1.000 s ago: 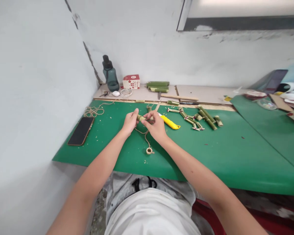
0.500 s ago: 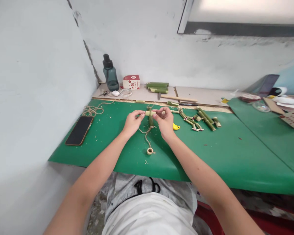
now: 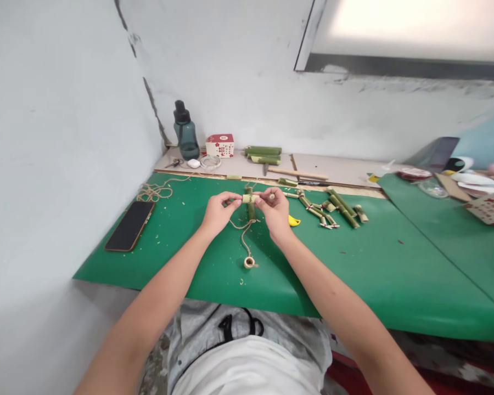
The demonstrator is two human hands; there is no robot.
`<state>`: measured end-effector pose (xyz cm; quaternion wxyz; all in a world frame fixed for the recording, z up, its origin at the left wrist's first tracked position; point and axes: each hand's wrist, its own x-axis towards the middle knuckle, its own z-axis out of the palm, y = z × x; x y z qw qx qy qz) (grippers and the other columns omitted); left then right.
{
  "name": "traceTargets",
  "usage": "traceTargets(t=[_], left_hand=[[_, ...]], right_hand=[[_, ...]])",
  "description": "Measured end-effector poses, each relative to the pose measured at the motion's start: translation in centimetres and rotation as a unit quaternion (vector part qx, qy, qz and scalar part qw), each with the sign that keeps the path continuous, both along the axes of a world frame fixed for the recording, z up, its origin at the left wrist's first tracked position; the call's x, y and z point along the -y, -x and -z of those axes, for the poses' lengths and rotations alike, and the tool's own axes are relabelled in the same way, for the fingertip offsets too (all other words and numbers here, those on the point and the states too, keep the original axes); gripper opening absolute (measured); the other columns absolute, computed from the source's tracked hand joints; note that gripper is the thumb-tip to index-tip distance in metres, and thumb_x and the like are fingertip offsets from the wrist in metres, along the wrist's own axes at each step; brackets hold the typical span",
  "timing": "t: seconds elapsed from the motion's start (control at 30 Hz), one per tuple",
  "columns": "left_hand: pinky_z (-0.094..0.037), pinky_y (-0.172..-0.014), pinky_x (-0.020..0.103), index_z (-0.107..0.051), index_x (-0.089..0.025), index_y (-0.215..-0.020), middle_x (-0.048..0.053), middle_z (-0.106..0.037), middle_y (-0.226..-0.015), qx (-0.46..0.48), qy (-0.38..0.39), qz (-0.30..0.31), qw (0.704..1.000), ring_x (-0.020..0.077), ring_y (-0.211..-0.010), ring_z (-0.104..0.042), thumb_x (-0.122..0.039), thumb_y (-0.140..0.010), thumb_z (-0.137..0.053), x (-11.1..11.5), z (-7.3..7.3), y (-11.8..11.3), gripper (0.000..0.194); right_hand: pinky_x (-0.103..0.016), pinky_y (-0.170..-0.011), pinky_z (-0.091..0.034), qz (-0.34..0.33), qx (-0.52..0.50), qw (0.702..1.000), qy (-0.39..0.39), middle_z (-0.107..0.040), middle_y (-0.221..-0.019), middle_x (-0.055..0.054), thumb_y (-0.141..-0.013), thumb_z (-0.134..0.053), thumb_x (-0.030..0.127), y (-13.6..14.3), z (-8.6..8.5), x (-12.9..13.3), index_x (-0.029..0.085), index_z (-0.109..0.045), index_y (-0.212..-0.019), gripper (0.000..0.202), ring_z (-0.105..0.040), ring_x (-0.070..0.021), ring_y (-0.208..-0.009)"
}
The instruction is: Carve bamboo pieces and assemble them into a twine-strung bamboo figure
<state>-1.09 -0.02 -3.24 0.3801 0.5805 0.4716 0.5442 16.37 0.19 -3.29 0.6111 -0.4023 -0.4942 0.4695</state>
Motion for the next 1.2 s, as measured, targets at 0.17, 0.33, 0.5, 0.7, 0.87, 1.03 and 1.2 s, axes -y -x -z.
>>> traceTargets(t=[0.17,0.33,0.5,0.7,0.87,1.03,1.2], left_hand=[[-0.044,-0.069,0.026,-0.081,-0.022,-0.084,0.004,-0.073,-0.084,-0.006,-0.028,0.000,1.000,0.0138,-0.068,-0.056,-0.019,-0.080,-0.073,0.1,-0.1,-0.1,0.009],[-0.047,-0.073,0.026,-0.080,-0.022,-0.089,0.004,-0.073,-0.087,-0.016,-0.046,0.006,0.999,0.0147,-0.074,-0.060,-0.017,-0.085,-0.067,0.4,-0.3,-0.1,0.014],[-0.049,-0.074,0.026,-0.075,-0.020,-0.095,0.004,-0.074,-0.087,0.015,-0.024,-0.007,1.000,0.0155,-0.078,-0.065,-0.021,-0.082,-0.072,0.3,-0.1,-0.2,0.014],[-0.048,-0.063,0.025,-0.070,-0.019,-0.095,0.000,-0.069,-0.070,0.034,-0.016,0.002,0.999,0.0143,-0.065,-0.064,-0.025,-0.080,-0.076,-0.1,0.4,0.0,0.017],[-0.047,-0.055,0.025,-0.069,-0.018,-0.091,0.000,-0.070,-0.067,0.024,-0.007,0.004,1.000,0.0128,-0.055,-0.061,-0.031,-0.082,-0.075,-0.1,0.3,0.1,0.017],[-0.042,-0.052,0.023,-0.066,-0.018,-0.089,0.001,-0.067,-0.067,0.023,-0.013,0.035,0.999,0.0114,-0.055,-0.057,-0.041,-0.090,-0.067,-0.2,0.6,0.0,0.024],[-0.043,-0.055,0.022,-0.062,-0.018,-0.087,0.002,-0.065,-0.073,0.021,-0.023,0.053,0.998,0.0107,-0.060,-0.056,-0.049,-0.095,-0.061,-0.5,1.2,-0.1,0.032]], right_hand=[[-0.037,-0.082,-0.059,-0.001,-0.012,1.000,0.016,-0.075,-0.099,-0.002,-0.071,-0.079,0.032,-0.1,-0.3,0.1,0.025,-0.049,-0.092,0.037,-0.071,-0.0192,-0.088],[-0.038,-0.082,-0.059,0.000,-0.008,1.000,0.017,-0.075,-0.099,-0.002,-0.071,-0.079,0.032,-0.3,-0.3,0.2,0.026,-0.049,-0.091,0.037,-0.071,-0.0204,-0.089],[-0.036,-0.081,-0.058,-0.005,-0.011,1.000,0.016,-0.076,-0.098,-0.002,-0.070,-0.080,0.033,-0.1,-0.4,0.2,0.025,-0.049,-0.090,0.037,-0.071,-0.0199,-0.089],[-0.032,-0.079,-0.057,-0.023,-0.019,0.999,0.017,-0.076,-0.097,-0.001,-0.071,-0.081,0.031,0.0,-0.5,0.4,0.025,-0.051,-0.089,0.036,-0.071,-0.0179,-0.088],[-0.032,-0.079,-0.057,-0.028,-0.019,0.999,0.015,-0.076,-0.097,0.000,-0.071,-0.082,0.031,0.1,-0.6,0.6,0.026,-0.052,-0.090,0.035,-0.071,-0.0179,-0.088],[-0.033,-0.081,-0.057,-0.032,-0.008,0.999,0.000,-0.076,-0.096,0.000,-0.072,-0.080,0.030,0.1,-0.6,0.5,0.025,-0.052,-0.088,0.032,-0.071,-0.0175,-0.088],[-0.034,-0.083,-0.057,-0.030,-0.004,1.000,-0.008,-0.076,-0.095,0.000,-0.072,-0.079,0.028,0.2,-0.5,0.4,0.025,-0.053,-0.088,0.030,-0.071,-0.0182,-0.088]])
